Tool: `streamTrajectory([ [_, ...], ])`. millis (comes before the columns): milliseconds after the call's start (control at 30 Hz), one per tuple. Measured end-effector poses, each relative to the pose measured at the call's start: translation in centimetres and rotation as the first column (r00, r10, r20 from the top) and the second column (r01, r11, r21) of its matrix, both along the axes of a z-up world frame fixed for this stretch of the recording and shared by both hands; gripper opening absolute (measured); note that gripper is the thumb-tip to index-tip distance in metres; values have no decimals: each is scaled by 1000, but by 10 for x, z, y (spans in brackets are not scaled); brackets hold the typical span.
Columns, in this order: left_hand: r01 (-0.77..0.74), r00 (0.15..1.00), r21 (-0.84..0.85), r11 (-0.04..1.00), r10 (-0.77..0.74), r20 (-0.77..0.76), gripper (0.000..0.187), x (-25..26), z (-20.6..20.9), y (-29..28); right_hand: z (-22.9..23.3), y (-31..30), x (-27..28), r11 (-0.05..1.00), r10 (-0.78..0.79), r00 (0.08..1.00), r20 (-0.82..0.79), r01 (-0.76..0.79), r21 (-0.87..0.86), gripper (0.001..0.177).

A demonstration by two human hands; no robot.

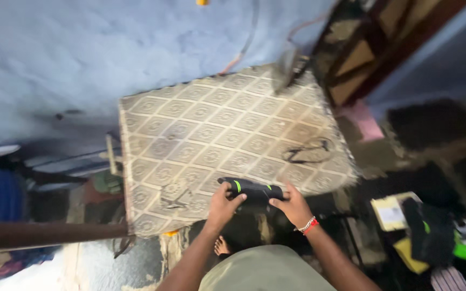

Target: The person wipes a patterned table surface with a cloth, then picks up and arranges various items including a power adapter, a black pouch, a green box, and a folded cloth onto the table.

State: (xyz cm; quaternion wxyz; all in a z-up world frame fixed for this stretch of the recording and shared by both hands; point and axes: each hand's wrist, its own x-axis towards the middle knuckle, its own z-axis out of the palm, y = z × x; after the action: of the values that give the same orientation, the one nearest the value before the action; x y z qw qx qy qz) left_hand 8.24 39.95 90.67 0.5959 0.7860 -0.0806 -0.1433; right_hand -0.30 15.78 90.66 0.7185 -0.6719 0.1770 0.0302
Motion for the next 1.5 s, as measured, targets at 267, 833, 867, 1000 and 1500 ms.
streamTrajectory([
  [267,-9,997,254,967,-12,81,74,45,15,78,26,54,65,759,270,919,287,-20,-650,29],
  [833,-202,870,-288,936,37,-492,47,66,20,33,-19,32,155,969,109,993,44,-117,217,31],
  [867,-215,898,-304,928,66,-435,48,69,20,23,-16,25,161,965,110,993,45,-118,235,34],
  [1000,-359,865,-291,887,198,-462,46,72,16,-10,-6,4,172,932,317,948,0,-312,182,65],
  [1500,-442,817,-672,594,-42,-575,57,124,5,69,-15,55,251,857,412,908,-75,-359,369,45],
])
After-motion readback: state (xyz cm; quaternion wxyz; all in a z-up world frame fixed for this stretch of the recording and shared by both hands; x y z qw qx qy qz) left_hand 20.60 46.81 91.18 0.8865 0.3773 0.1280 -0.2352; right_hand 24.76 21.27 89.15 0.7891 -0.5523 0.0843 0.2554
